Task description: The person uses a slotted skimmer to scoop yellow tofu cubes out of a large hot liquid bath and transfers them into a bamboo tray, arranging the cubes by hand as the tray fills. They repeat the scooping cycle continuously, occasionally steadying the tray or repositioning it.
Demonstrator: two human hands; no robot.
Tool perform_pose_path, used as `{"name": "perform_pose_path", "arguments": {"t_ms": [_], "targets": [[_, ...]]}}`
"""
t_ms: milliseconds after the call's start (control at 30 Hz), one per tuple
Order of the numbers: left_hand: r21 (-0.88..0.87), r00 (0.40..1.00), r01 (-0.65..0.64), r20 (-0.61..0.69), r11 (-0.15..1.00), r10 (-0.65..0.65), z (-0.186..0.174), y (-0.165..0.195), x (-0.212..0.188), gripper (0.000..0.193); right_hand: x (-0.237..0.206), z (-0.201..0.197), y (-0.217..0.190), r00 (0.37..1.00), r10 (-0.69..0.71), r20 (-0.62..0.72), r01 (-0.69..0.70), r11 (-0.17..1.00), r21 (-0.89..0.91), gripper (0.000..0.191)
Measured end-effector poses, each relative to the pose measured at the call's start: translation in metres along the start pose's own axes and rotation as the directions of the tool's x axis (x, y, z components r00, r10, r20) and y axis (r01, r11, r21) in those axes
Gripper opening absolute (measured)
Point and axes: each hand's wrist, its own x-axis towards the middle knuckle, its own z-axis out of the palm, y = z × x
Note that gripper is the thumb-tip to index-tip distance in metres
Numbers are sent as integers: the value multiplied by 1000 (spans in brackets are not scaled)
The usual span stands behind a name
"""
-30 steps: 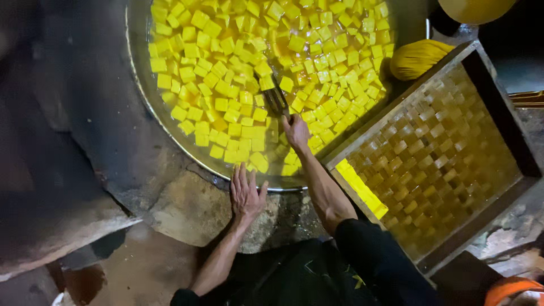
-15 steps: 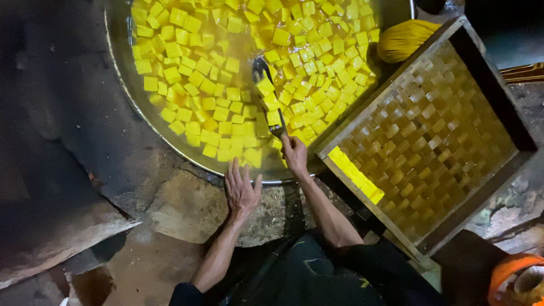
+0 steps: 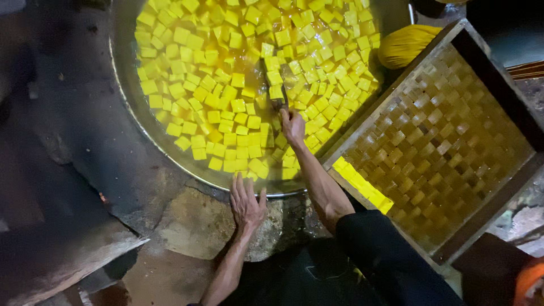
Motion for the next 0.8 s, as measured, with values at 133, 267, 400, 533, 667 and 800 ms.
{"name": "perform_pose_path", "arguments": {"t_ms": [133,267,400,533,667,800], "targets": [[-34,997,-40,-62,999,38,-7,5,-2,57,4,-4,1,1000,-15,13,16,993,-117,49],[-42,995,-51,-88,998,47,-12,8,0,55,1,0,9,999,-34,29,37,996,-87,50],[-55,994,-40,-102,998,34,-14,12,2,52,12,19,3,999,-9,48,11,999,-53,53],[-66,990,-47,-133,997,38,-15,16,1,51,26,31,-13,989,-129,-73,132,991,35,49],[-44,989,-41,-142,998,34,-11,14,-8,51,13,17,-19,988,-140,-61,152,941,301,42],[-53,984,-66,-169,996,56,3,3,-17,49,-31,-35,-2,991,-133,8,106,823,558,35]]}}
